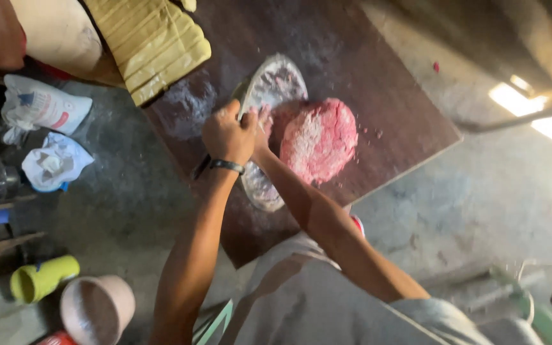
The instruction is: Kneading a large mass of pink dough on a wooden table in a bakery production area.
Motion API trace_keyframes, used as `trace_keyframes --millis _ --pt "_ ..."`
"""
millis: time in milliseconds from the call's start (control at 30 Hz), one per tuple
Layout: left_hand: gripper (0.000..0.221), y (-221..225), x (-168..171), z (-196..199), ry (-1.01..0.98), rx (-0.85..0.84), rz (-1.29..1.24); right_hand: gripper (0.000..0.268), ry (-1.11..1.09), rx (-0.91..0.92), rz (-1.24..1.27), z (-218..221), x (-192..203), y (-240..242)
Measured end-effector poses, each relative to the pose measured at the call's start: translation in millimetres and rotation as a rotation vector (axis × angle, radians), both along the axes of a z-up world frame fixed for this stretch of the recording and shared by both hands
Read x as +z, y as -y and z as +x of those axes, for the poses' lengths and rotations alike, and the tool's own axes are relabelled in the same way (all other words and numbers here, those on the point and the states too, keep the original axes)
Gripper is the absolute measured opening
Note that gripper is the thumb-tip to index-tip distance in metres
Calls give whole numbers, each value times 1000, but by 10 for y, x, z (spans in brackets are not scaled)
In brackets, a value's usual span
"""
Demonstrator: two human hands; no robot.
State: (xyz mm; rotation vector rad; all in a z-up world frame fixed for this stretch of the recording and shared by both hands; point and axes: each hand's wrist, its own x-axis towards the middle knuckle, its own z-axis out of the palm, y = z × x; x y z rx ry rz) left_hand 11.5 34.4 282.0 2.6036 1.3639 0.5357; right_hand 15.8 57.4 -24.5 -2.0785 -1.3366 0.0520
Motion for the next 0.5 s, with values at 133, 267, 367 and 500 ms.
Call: trace_keyframes --millis 133,267,367,500 --pt "22 66 65 -2 41 -17 -61 78 -302 -58 -22 -28 -314 77" --pt "34 98 181 -99 15 -114 -15 99 -510 -97 4 26 -699 -569" --pt "26 138 26 -278 -31 -131 -33 33 -1019 -798 347 -224 -819 -905" --pt "33 11 27 -362 52 -236 1 63 -825 -28 360 -721 40 599"
